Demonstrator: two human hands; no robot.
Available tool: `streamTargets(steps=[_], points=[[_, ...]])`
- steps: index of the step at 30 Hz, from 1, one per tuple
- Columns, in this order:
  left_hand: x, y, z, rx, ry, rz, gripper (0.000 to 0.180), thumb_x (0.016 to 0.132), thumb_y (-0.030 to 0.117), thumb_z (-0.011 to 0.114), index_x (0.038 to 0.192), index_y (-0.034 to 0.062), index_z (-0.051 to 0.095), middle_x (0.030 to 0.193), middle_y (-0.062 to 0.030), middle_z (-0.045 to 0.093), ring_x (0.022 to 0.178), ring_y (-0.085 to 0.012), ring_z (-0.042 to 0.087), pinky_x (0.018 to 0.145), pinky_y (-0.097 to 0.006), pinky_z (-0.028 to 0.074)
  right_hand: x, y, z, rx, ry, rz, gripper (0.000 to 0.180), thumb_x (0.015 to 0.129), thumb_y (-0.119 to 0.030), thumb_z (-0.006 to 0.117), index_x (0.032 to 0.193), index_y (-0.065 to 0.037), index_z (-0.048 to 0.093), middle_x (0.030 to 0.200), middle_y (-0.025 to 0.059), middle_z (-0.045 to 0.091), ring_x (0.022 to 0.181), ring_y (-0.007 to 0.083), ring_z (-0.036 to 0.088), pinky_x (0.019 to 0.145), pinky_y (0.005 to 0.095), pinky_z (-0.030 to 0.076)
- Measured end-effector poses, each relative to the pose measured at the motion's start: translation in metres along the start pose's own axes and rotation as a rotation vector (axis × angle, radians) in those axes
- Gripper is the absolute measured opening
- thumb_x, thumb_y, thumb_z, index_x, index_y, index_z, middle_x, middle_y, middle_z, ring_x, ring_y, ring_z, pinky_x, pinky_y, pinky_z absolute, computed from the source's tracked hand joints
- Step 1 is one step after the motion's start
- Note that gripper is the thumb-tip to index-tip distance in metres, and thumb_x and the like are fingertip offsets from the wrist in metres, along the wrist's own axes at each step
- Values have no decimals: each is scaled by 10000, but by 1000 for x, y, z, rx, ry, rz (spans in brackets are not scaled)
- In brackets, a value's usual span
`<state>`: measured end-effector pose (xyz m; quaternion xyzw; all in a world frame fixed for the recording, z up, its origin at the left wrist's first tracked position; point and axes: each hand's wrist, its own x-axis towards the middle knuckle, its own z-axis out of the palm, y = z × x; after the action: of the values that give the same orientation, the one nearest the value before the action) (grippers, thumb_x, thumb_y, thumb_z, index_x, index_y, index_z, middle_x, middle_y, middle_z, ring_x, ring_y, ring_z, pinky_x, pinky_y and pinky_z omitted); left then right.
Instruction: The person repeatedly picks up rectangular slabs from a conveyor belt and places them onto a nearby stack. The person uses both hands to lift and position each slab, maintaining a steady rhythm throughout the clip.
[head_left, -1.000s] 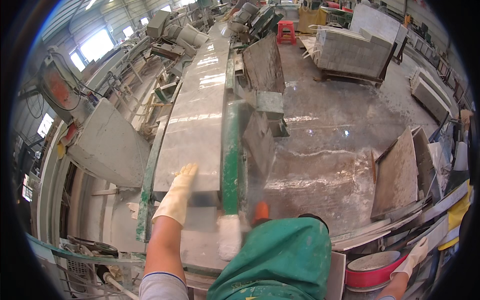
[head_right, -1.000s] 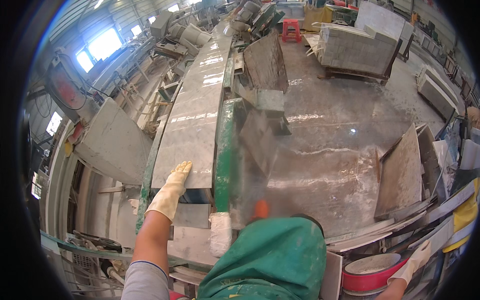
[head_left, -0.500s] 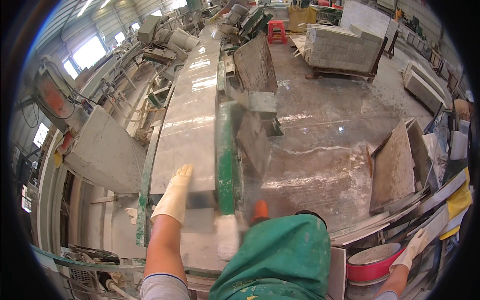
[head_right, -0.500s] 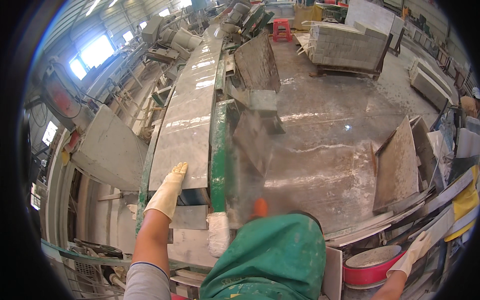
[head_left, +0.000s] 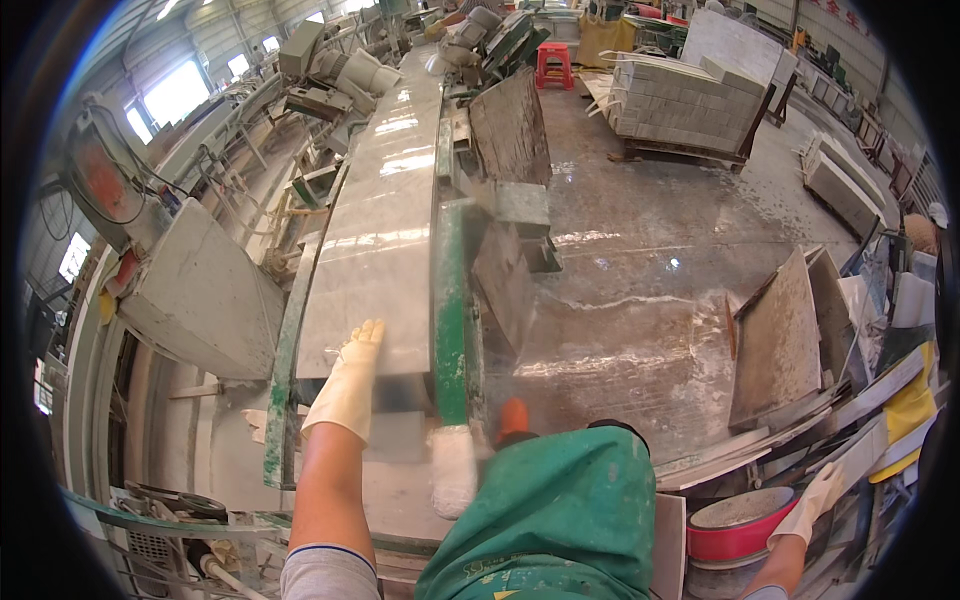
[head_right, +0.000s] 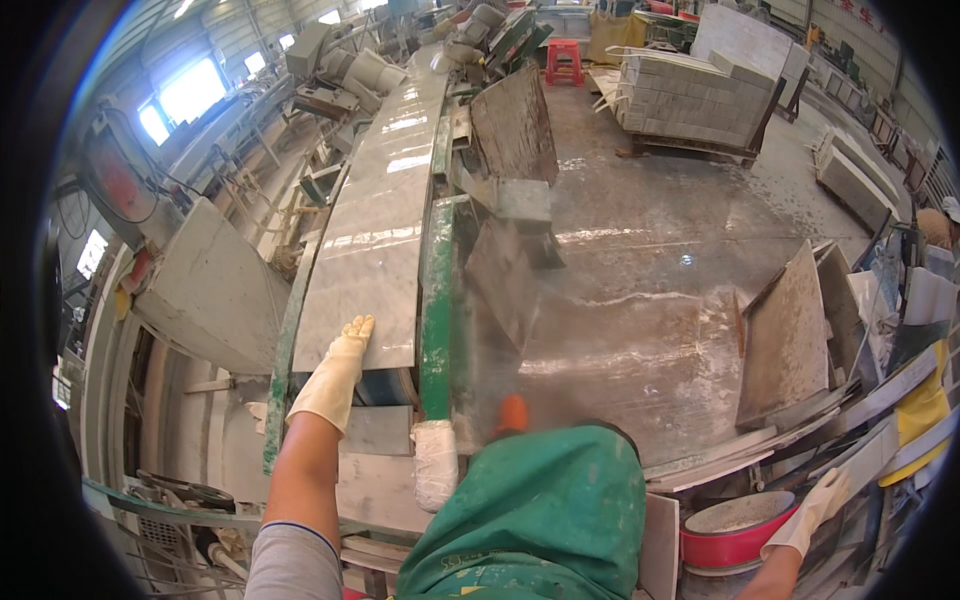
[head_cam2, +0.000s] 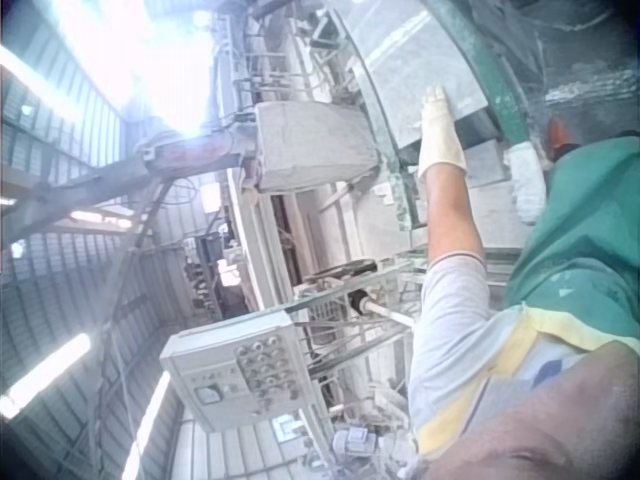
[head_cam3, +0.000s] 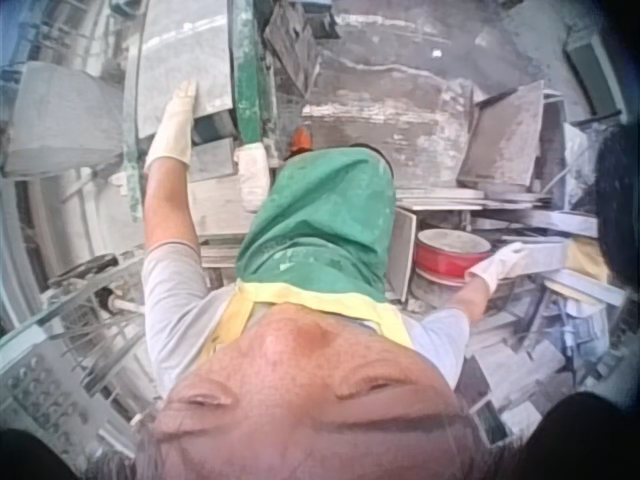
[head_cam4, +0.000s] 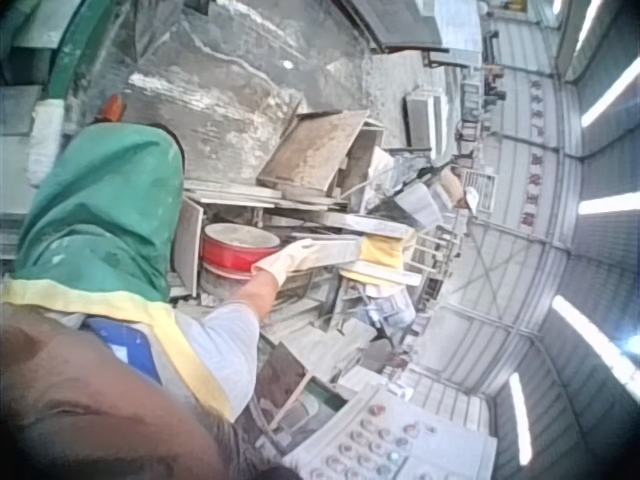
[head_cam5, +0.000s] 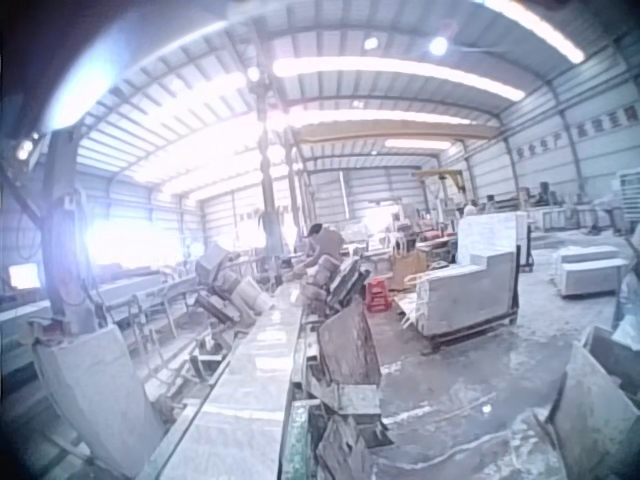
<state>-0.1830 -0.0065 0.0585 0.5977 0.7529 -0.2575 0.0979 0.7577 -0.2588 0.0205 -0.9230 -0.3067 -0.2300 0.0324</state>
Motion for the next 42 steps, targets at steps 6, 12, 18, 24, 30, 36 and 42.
streamTargets(steps=[6, 12, 18, 24, 30, 36, 42], points=[[-4, 3, -7, -33, -6, -5, 1266, 574, -29, 802, 1571, 169, 47, 1629, -113, 133, 1485, -278, 211, 1190, -321, 275, -7, -3, -5, 6, -8, -3, 508, 1028, -366, 407, 1354, 7, 519, 1328, 262, 547, 1218, 407, 516, 1053, 456, 384], [-5, 4, -8, -39, 47, -1, 1229, 593, -53, 776, 1570, 172, 66, 1627, -109, 147, 1480, -273, 225, 1182, -330, 293, -15, -8, -13, 31, 14, -16, 504, 1025, -361, 414, 1350, 8, 522, 1327, 263, 547, 1214, 404, 518, 1048, 459, 387], [-5, 3, -11, -61, 32, 4, 1242, 584, -49, 791, 1570, 176, 70, 1627, -102, 149, 1476, -273, 238, 1178, -330, 302, -23, -16, -20, 39, 10, 8, 501, 1018, -367, 428, 1348, -3, 527, 1334, 262, 542, 1228, 408, 508, 1055, 458, 387], [-9, 7, -20, -54, 10, -13, 1254, 577, -64, 790, 1571, 186, 66, 1629, -86, 146, 1476, -263, 236, 1181, -326, 300, -30, -20, -23, 46, 12, 29, 497, 1014, -364, 439, 1339, -1, 536, 1338, 263, 539, 1233, 412, 506, 1062, 454, 386], [-15, 10, -27, -71, 7, -21, 1226, 595, -86, 762, 1571, 187, 72, 1631, -83, 141, 1482, -253, 221, 1186, -326, 292, -37, -24, -29, 68, 11, 14, 486, 1013, -344, 444, 1342, 2, 533, 1336, 268, 538, 1234, 411, 506, 1066, 453, 383], [-15, 7, -27, -89, 21, 9, 1202, 605, -98, 738, 1571, 185, 81, 1631, -90, 141, 1486, -258, 207, 1201, -326, 254, -45, -33, -40, 99, 21, 3, 480, 1012, -330, 454, 1348, 4, 530, 1334, 266, 540, 1247, 405, 498, 1075, 448, 373], [-8, 4, -24, -91, 29, 23, 1189, 610, -74, 745, 1570, 162, 85, 1626, -109, 153, 1484, -266, 214, 1198, -324, 259, -55, -42, -53, 99, 14, -3, 478, 1011, -325, 461, 1353, 4, 525, 1345, 264, 535, 1254, 405, 494, 1078, 452, 371]])
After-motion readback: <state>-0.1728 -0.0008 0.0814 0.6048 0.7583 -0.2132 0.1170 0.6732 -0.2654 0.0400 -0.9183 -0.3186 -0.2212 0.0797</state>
